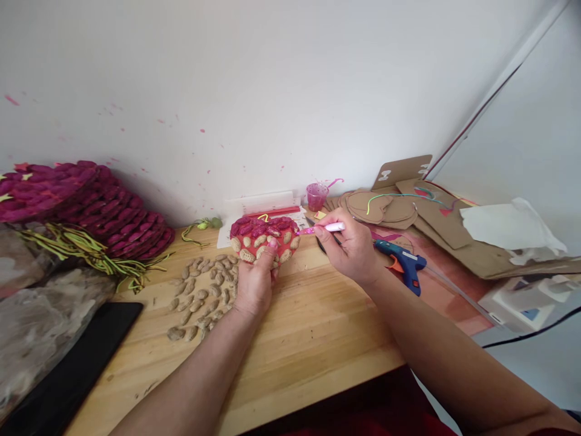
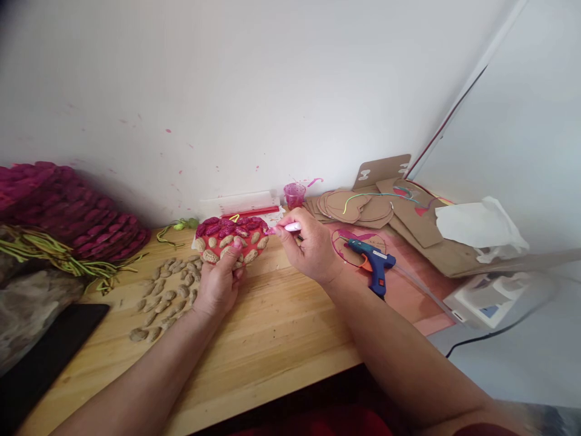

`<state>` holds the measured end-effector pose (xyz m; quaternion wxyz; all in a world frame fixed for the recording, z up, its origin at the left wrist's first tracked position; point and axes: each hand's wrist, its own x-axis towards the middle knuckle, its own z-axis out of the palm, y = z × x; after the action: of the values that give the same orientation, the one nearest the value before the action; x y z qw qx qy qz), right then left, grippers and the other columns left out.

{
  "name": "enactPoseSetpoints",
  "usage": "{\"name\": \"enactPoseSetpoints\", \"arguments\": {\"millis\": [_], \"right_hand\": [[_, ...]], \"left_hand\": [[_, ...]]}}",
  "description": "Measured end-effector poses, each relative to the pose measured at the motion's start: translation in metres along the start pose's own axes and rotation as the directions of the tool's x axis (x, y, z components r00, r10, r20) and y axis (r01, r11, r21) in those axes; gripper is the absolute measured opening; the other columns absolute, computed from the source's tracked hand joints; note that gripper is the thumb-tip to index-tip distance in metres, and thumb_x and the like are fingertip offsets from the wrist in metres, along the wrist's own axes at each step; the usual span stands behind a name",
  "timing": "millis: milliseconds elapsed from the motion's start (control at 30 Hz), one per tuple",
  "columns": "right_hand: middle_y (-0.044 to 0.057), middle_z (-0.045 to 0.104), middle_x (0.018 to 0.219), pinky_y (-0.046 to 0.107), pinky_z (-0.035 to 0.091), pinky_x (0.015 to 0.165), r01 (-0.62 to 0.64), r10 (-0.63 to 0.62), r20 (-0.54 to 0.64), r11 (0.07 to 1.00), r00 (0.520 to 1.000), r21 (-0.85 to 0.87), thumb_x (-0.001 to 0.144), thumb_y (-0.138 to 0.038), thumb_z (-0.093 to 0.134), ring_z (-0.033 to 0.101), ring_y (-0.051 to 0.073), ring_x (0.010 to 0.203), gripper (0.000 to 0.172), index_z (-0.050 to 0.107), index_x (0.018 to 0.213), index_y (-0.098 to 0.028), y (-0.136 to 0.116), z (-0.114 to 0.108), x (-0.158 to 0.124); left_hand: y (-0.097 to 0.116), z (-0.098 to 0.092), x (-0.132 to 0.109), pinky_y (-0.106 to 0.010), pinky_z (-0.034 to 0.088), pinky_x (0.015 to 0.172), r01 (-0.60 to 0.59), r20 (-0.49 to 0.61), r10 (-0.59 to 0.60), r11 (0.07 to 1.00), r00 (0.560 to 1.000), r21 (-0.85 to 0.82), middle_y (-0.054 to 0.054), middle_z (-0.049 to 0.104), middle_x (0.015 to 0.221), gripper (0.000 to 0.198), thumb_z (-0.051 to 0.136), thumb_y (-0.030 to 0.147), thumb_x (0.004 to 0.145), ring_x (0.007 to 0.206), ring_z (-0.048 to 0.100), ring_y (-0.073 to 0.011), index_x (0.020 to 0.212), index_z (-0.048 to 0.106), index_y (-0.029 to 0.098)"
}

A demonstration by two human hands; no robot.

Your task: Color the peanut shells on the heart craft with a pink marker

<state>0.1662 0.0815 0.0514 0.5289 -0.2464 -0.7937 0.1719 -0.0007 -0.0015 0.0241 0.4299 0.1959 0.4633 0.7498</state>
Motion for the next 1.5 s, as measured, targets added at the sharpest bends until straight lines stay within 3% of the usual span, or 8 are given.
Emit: {"name": "enactPoseSetpoints", "arguments": {"millis": [133,333,533,700,967,1133,1333,1500], "right_hand": [[-0.001,0.064,0.074,0.029,0.042,0.059,-0.057,0.060,-0.056,0.997,0.997,0.056,0.101,-0.033,0.063,0.054,0.014,0.062,0.012,0.060,0.093,-0.025,0.0035,0.0000,0.0007],[0.000,0.066,0.082,0.030,0.046,0.064,-0.042,0.039,0.026,0.994,0.999,0.101,0.100,-0.031,0.065,0.060,0.014,0.069,0.010,0.060,0.094,-0.024,0.0035,0.0038,-0.0016],[-0.003,0.060,0.073,0.028,0.038,0.054,-0.046,0.045,0.005,0.995,0.999,0.091,0.100,-0.032,0.064,0.049,0.011,0.057,0.013,0.058,0.091,-0.024,0.0052,0.0016,-0.0002],[-0.001,0.064,0.076,0.028,0.042,0.057,-0.079,0.075,0.039,0.989,0.996,0.128,0.101,-0.036,0.063,0.053,0.013,0.061,0.014,0.060,0.094,-0.024,0.0080,0.0034,-0.0016],[-0.002,0.064,0.076,0.026,0.043,0.058,0.062,-0.061,-0.090,0.998,0.994,0.004,0.099,-0.024,0.066,0.055,0.012,0.060,0.007,0.061,0.093,-0.023,0.0068,0.0012,0.0011],[0.000,0.066,0.080,0.027,0.046,0.063,0.052,-0.052,-0.003,0.997,0.999,0.060,0.099,-0.025,0.066,0.061,0.013,0.068,0.007,0.061,0.094,-0.024,0.0074,0.0025,0.0000],[-0.001,0.063,0.074,0.027,0.043,0.058,0.013,-0.011,-0.030,0.998,0.999,0.064,0.099,-0.027,0.064,0.056,0.013,0.062,0.009,0.060,0.092,-0.023,0.0083,0.0028,-0.0003],[0.001,0.066,0.084,0.029,0.048,0.064,-0.029,0.027,0.023,0.994,0.999,0.110,0.099,-0.030,0.065,0.061,0.014,0.070,0.009,0.061,0.095,-0.023,0.0093,0.0049,-0.0023]], "left_hand": [[0.0023,0.0004,-0.0006,-0.015,0.022,0.036,0.018,0.004,-0.018,1.000,1.000,-0.005,0.009,0.052,0.063,0.049,0.095,0.042,0.066,0.042,0.033,-0.0023,0.083,0.053,0.021],[0.0008,0.0020,-0.0017,-0.016,0.021,0.035,0.022,0.011,-0.022,1.000,1.000,-0.006,0.010,0.050,0.061,0.052,0.095,0.043,0.064,0.040,0.031,-0.0022,0.082,0.051,0.021],[0.0017,0.0013,-0.0007,-0.016,0.019,0.035,0.023,-0.004,-0.023,1.000,1.000,-0.007,0.010,0.051,0.062,0.052,0.095,0.042,0.064,0.040,0.032,-0.0020,0.081,0.050,0.021],[0.0025,0.0024,-0.0023,-0.015,0.020,0.035,0.031,0.005,-0.031,0.999,1.000,-0.008,0.010,0.051,0.061,0.056,0.096,0.044,0.061,0.040,0.031,-0.0019,0.083,0.050,0.021],[0.0026,0.0021,-0.0017,-0.015,0.019,0.035,0.045,0.003,-0.045,0.999,0.999,0.008,0.011,0.048,0.058,0.058,0.095,0.047,0.060,0.039,0.031,-0.0018,0.082,0.048,0.022],[0.0025,0.0028,-0.0016,-0.015,0.019,0.035,0.043,0.002,-0.043,0.999,0.999,0.019,0.011,0.049,0.059,0.058,0.094,0.048,0.060,0.039,0.030,-0.0016,0.084,0.048,0.022],[0.0021,0.0021,-0.0005,-0.015,0.020,0.035,0.041,-0.009,-0.041,0.999,0.999,0.015,0.011,0.050,0.061,0.057,0.094,0.047,0.061,0.040,0.031,-0.0014,0.084,0.049,0.022],[0.0025,0.0024,-0.0025,-0.014,0.019,0.035,0.056,0.010,-0.056,0.998,0.998,-0.002,0.011,0.048,0.057,0.057,0.094,0.046,0.060,0.038,0.032,-0.0021,0.082,0.048,0.022]]}}
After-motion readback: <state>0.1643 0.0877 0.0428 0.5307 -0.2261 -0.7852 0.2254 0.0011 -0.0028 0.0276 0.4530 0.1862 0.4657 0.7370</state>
